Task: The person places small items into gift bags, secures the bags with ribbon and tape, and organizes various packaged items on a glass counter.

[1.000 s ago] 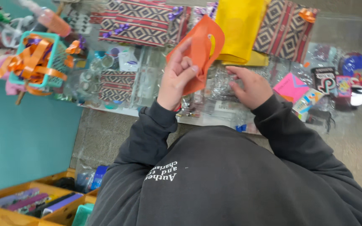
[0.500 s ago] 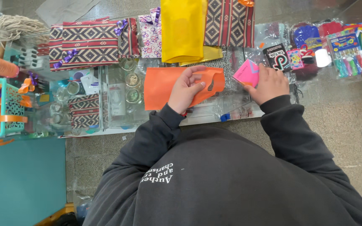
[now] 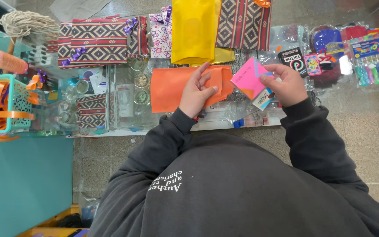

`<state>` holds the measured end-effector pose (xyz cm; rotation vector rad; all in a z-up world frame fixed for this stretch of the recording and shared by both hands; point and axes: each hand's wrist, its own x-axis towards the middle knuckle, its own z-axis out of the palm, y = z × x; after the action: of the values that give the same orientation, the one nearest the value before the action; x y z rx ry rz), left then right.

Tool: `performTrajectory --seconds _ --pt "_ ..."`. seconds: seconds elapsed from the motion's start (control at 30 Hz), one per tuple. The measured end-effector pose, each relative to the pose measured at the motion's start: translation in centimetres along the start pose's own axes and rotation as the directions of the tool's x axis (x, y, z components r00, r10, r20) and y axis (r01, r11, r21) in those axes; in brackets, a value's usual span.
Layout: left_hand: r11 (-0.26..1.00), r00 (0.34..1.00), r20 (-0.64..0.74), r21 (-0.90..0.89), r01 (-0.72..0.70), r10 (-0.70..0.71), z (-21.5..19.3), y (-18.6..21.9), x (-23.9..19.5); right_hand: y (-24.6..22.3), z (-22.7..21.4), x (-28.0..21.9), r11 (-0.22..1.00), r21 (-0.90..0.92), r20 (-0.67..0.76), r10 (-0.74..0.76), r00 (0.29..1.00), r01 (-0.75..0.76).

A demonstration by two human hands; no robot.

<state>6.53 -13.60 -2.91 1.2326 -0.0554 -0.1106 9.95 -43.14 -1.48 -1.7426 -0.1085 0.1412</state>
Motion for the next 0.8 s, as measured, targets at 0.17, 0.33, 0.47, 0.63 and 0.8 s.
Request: performTrajectory --seconds 0.17,0.33,0.47,0.63,0.8 --pt "0.998 1.000 -0.022 0.067 -0.018 0.020 -1.5 -2.0 0.3 -1.7 3.0 0.9 0.999 -0.050 0.164 0.007 0.986 0.001" --pt "0.969 0.999 -0.032 0.246 -0.019 0.028 -0.5 -0.1 -0.9 -2.6 5.4 2.1 0.997 0.017 0.300 0.067 0.952 -0.076" --pt "0.897 0.998 -0.047 0.441 -0.017 0.041 0.0 2.4 -1.9 -6.5 7.7 2.2 0.993 -0.078 0.358 0.110 0.927 -0.088" --pt "0.859 0.994 -0.059 0.510 -0.051 0.094 -0.5 4.0 -3.3 -5.6 10.1 4.2 0.992 -0.122 0.282 0.018 0.959 0.017" --pt "0.912 0.990 -0.073 0.400 -0.085 0.124 -2.7 5.2 -4.3 -13.7 13.8 3.6 0.955 -0.273 0.435 0.012 0.900 0.119"
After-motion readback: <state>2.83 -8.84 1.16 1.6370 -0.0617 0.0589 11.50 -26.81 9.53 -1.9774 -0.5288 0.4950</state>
